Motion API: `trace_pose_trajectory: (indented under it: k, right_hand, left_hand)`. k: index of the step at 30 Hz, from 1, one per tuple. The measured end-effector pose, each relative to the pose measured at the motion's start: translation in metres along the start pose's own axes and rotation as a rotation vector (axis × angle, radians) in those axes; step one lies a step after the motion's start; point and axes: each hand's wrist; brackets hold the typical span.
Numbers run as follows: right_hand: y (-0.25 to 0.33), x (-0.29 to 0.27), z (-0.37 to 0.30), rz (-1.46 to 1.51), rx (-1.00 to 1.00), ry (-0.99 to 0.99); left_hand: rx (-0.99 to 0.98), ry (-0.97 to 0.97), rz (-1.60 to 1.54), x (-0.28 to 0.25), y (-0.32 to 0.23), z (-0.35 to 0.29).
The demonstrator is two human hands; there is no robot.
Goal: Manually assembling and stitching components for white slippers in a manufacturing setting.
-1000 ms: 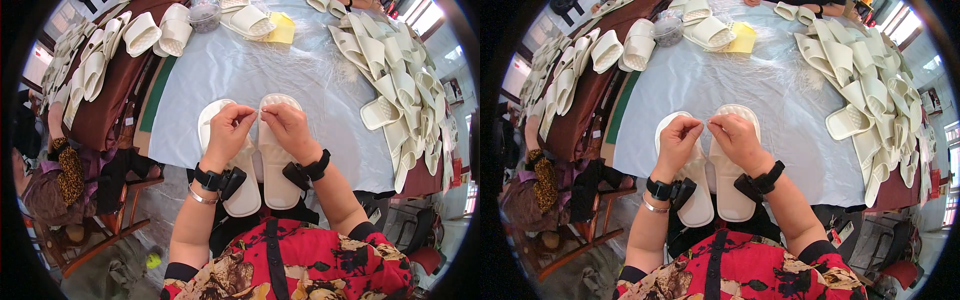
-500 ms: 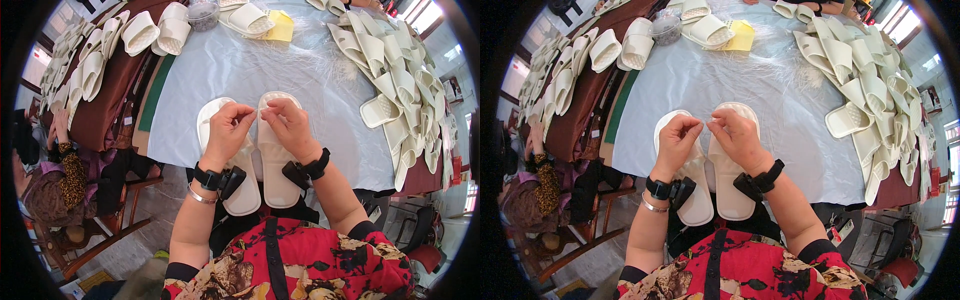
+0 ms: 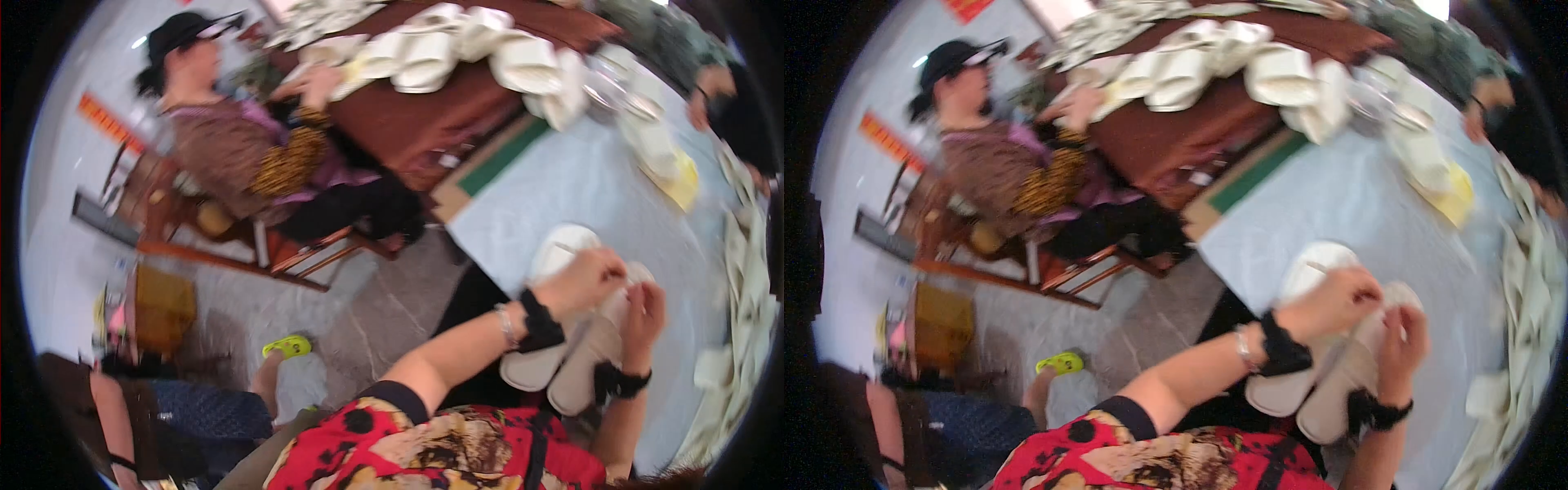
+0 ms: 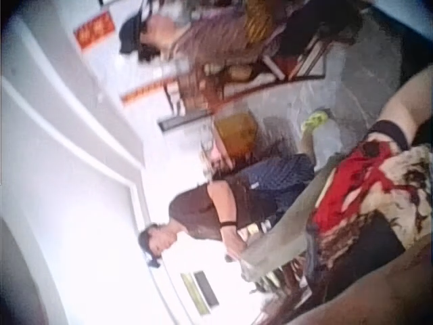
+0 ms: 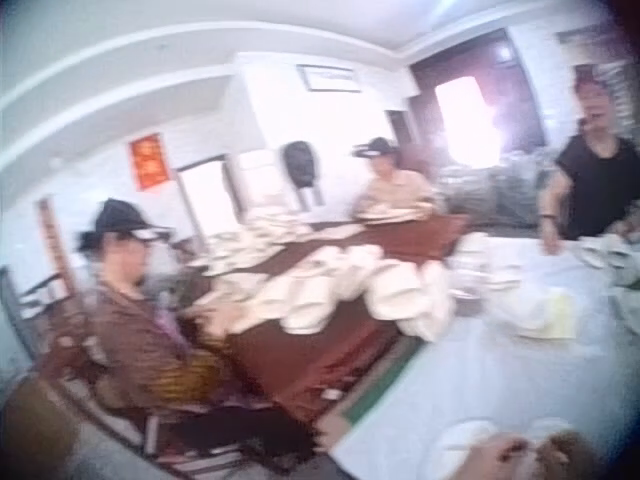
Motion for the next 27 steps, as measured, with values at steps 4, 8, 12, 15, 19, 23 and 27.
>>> trace_pose_trajectory:
  k: [4, 8, 12, 15, 19, 23, 27]
  right_hand:
    - [-0.008, 0.006, 0.003, 0.139, 0.035, 0.040]
    - [-0.008, 0.016, 0.005, 0.146, 0.005, 0.079]
    - [-0.001, 0.015, 0.008, 0.065, -0.056, 0.114]
    - [-0.005, 0.013, 0.009, 0.039, -0.070, 0.145]
    - [0.000, 0.008, 0.005, 0.046, -0.017, 0.122]
    - [-0.012, -0.004, 0.001, -0.028, 0.027, 0.097]
    - [0.018, 0.018, 0.006, -0.045, -0.101, 0.162]
  left_hand:
    - [0.036, -0.036, 0.002, -0.005, -0.004, -0.002]
    - [0.054, -0.038, 0.006, -0.015, -0.005, -0.005]
    - [0.044, -0.002, -0.014, -0.017, -0.006, -0.004]
    - [0.050, -0.015, -0.028, -0.015, -0.007, -0.006]
    - [0.037, 0.029, -0.042, -0.010, -0.010, -0.007]
    - [0.063, 0.027, 0.028, -0.003, -0.016, -0.005]
    - [-0.015, -0.012, -0.063, -0.016, -0.003, -0.005]
Point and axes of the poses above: each hand's wrist, its own z-axis towards the middle knuckle, its own x-axis out of the palm, y = z × x, and after that the axes turned 8 degrees about -y, right-handed
